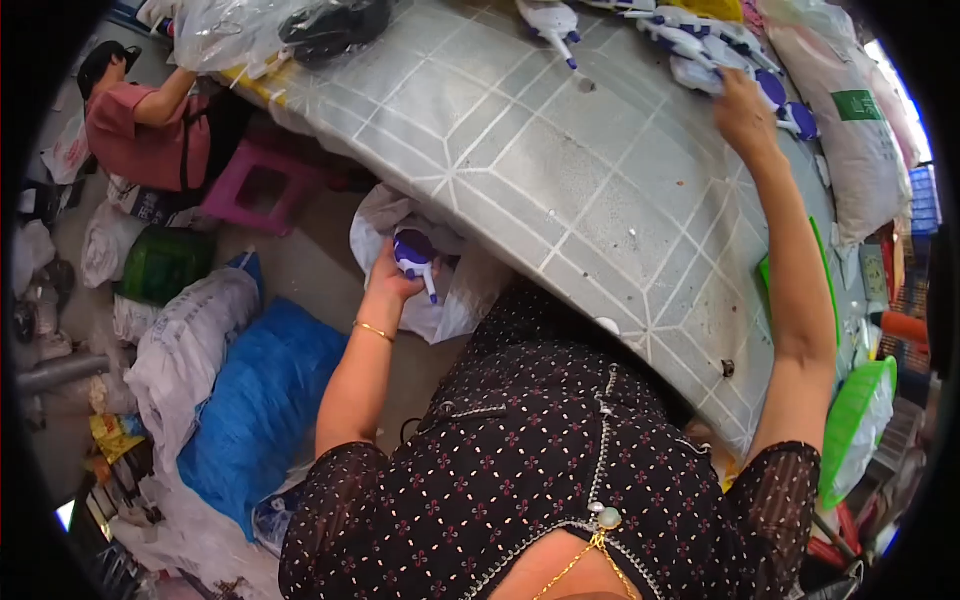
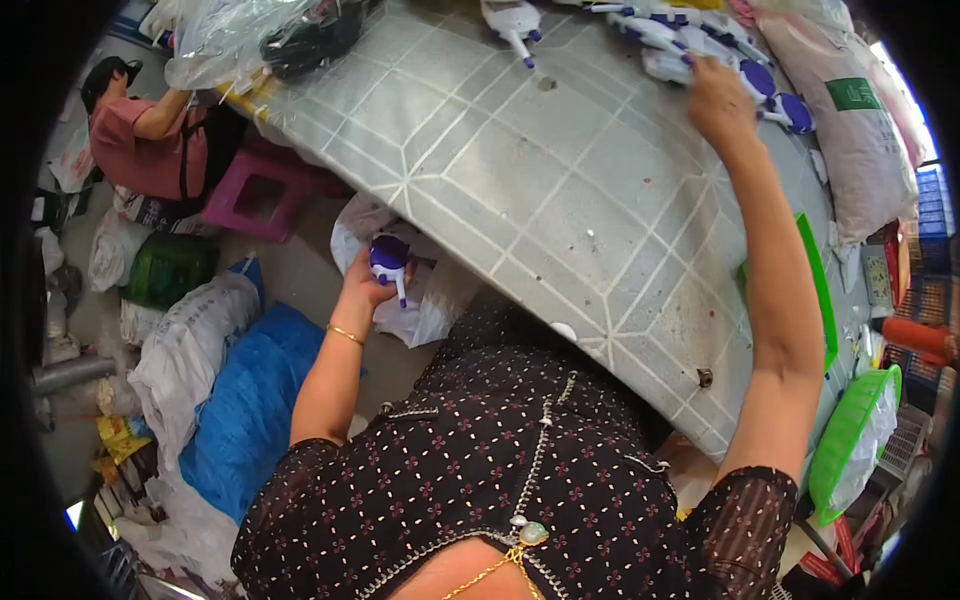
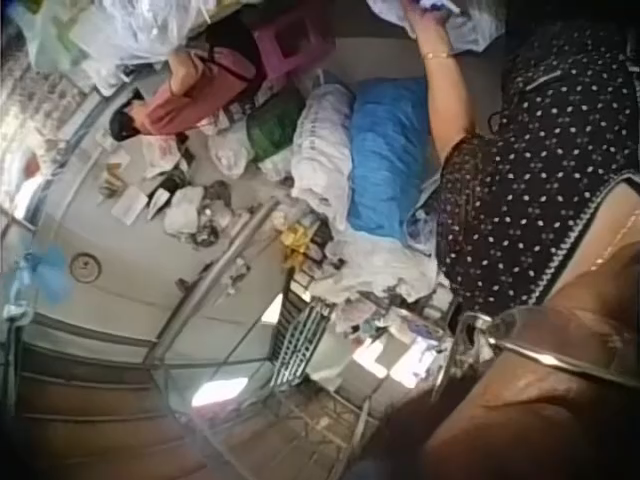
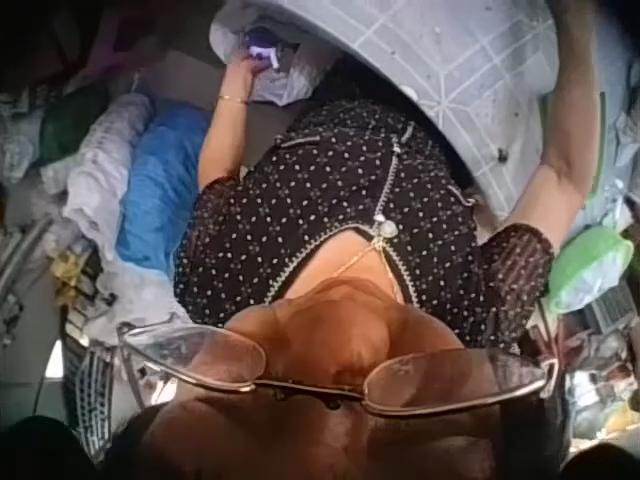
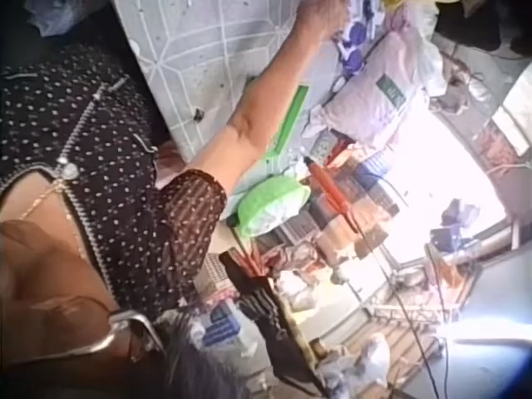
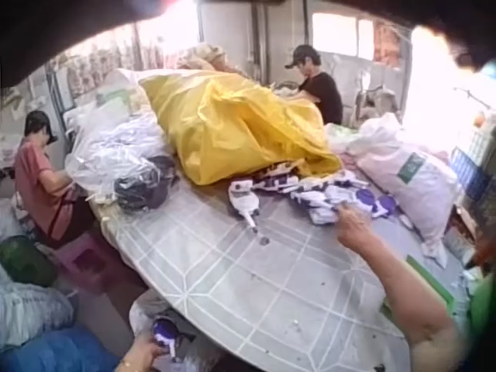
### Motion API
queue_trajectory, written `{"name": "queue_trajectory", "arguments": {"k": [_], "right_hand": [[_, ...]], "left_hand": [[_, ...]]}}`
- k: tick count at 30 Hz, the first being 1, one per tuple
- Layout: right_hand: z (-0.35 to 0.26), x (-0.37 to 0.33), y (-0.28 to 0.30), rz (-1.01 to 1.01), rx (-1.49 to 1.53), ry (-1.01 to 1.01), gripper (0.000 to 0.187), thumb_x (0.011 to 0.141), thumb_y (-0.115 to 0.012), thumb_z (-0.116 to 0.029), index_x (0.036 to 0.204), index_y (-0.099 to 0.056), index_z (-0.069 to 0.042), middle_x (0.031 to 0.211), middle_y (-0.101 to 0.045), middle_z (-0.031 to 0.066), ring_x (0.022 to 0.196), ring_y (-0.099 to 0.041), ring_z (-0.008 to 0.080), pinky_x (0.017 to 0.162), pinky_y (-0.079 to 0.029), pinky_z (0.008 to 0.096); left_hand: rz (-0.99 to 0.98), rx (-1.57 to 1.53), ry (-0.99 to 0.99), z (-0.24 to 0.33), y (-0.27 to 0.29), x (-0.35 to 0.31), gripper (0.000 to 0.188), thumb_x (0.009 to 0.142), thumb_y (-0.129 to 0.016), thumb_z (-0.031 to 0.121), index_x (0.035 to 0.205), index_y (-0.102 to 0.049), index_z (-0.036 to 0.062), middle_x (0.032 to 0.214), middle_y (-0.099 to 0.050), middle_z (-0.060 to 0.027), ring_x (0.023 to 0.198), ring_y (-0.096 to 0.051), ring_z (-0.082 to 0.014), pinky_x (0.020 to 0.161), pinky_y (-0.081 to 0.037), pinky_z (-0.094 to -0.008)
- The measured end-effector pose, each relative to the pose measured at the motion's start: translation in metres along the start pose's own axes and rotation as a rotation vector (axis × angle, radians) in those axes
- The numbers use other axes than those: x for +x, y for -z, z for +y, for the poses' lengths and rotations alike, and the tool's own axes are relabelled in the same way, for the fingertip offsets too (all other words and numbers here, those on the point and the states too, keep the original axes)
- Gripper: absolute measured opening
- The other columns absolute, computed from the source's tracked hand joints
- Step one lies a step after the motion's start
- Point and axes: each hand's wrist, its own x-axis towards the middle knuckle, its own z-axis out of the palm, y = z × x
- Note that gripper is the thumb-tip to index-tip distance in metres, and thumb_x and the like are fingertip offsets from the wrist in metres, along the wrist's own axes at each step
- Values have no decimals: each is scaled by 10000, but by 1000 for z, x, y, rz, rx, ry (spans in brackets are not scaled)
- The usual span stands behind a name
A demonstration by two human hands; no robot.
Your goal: Assembling plastic toy components using an electric screwdriver and manually snapping pieces together.
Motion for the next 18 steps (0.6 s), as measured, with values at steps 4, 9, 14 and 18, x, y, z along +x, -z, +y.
{"name": "queue_trajectory", "arguments": {"k": [4, 9, 14, 18], "right_hand": [[21, 4, -48, -133, -36, -101, 363, 900, -528, -139, 1252, -590, -74, 1068, -667, 252, 1005, -642, 438, 864, -511, 544], [-55, -25, 12, -261, -1, 92, 168, 863, -559, -67, 1021, -612, -76, 1059, -609, 152, 971, -659, 368, 771, -545, 494], [-68, -89, 69, -8, 277, 196, 188, 843, -579, -29, 1020, -607, -87, 1007, -608, 136, 797, -662, 347, 639, -540, 442], [-132, -131, 112, 161, 567, 424, 249, 844, -607, -85, 1091, -622, -57, 1030, -639, 132, 890, -664, 313, 743, -555, 413]], "left_hand": [[-215, 217, 14, -41, -64, 6, 441, 937, -549, 462, 1244, -594, 150, 1150, -664, -91, 1065, -602, -359, 980, -479, -613], [12, 638, -828, -42, -65, -72, 333, 1012, -542, 327, 1152, -603, 31, 876, -651, -93, 720, -620, -202, 617, -488, -332], [-418, 820, -877, -70, -156, -177, 388, 1047, -486, 345, 1148, -622, -5, 853, -683, -124, 641, -629, -217, 581, -480, -263], [-856, 773, -125, -134, -220, -195, 620, 1042, -390, 538, 1306, -560, 4, 1084, -689, -181, 894, -688, -270, 724, -575, -354]]}}
